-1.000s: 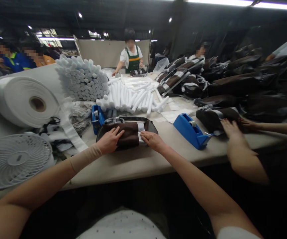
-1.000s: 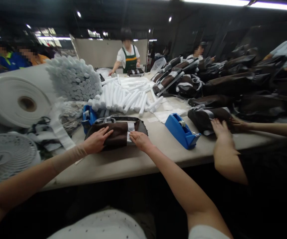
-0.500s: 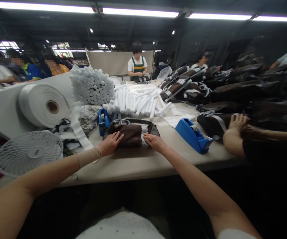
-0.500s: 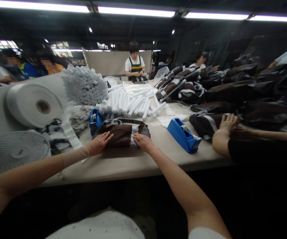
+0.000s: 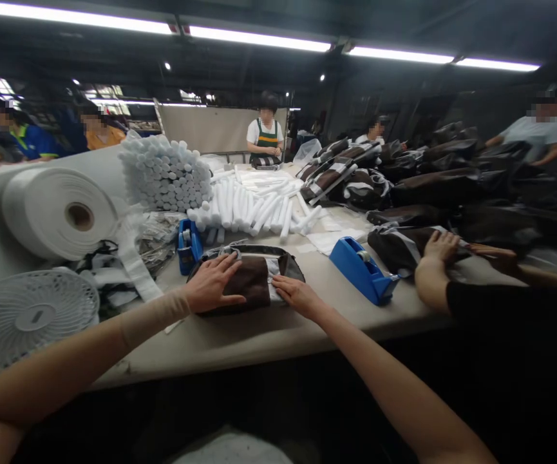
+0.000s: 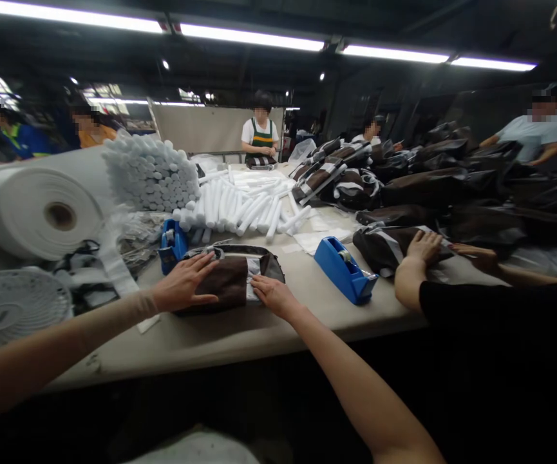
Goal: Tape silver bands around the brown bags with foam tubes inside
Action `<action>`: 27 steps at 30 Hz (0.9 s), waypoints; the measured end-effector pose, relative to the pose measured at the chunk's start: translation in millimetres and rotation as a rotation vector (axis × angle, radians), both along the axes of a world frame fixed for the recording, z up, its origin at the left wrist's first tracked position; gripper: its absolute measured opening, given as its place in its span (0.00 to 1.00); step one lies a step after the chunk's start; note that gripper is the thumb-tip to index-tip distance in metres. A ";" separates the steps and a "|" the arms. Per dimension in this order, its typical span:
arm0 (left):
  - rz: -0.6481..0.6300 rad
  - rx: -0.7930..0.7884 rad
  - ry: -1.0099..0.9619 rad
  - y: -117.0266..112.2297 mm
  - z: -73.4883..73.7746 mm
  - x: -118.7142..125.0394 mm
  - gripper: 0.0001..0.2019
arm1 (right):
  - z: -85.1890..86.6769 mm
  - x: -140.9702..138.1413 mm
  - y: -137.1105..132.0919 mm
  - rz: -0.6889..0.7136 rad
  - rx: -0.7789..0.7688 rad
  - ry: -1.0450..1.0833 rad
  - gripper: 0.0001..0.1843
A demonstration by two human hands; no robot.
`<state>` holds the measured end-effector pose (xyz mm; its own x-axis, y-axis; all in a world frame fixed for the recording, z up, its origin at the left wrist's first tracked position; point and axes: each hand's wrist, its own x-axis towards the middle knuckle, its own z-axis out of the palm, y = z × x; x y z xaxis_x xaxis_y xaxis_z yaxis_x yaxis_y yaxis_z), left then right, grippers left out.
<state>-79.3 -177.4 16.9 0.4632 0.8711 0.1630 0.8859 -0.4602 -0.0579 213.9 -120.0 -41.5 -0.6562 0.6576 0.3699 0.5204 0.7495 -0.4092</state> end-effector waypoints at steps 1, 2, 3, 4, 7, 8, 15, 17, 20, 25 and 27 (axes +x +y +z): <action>-0.022 0.038 -0.003 8.3 -2.0 4.9 0.49 | -0.6 0.2 0.8 0.006 -0.001 0.006 0.19; -0.036 0.046 0.005 16.2 -7.5 8.4 0.52 | -1.6 0.4 1.8 0.011 0.001 0.016 0.19; -0.035 0.033 0.012 23.0 -15.6 10.1 0.55 | -3.0 0.6 2.6 0.017 0.007 0.030 0.19; -0.018 0.013 0.012 28.6 -25.3 10.1 0.57 | -4.6 0.6 3.4 0.022 0.015 0.045 0.19; 0.028 -0.017 -0.017 37.8 -51.6 3.2 0.59 | -9.4 -0.3 4.6 0.039 0.026 0.073 0.21; 0.027 -0.020 -0.024 38.7 -56.1 0.4 0.59 | -10.1 -0.6 4.8 0.041 0.019 0.075 0.21; -0.032 -0.013 -0.067 34.4 -33.2 14.0 0.50 | -5.2 1.3 7.4 0.052 -0.057 0.072 0.20; -0.220 0.059 -0.122 37.4 -26.6 29.5 0.40 | -5.7 1.8 8.5 0.055 -0.052 0.080 0.20; -0.498 0.052 -0.167 51.4 -25.1 51.1 0.25 | -6.9 1.4 8.7 0.051 -0.034 0.091 0.20; -0.527 0.013 -0.181 74.5 -36.0 62.4 0.18 | -5.8 1.0 2.3 0.027 -0.063 0.106 0.20; -0.548 0.032 -0.184 75.0 -41.2 60.7 0.17 | -5.5 2.0 0.7 -0.004 -0.094 0.163 0.21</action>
<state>-18.5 -102.4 -24.2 0.8071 0.5053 0.3055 0.5154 -0.8553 0.0532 215.8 -119.3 -47.1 -0.5901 0.6966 0.4081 0.4446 0.7023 -0.5559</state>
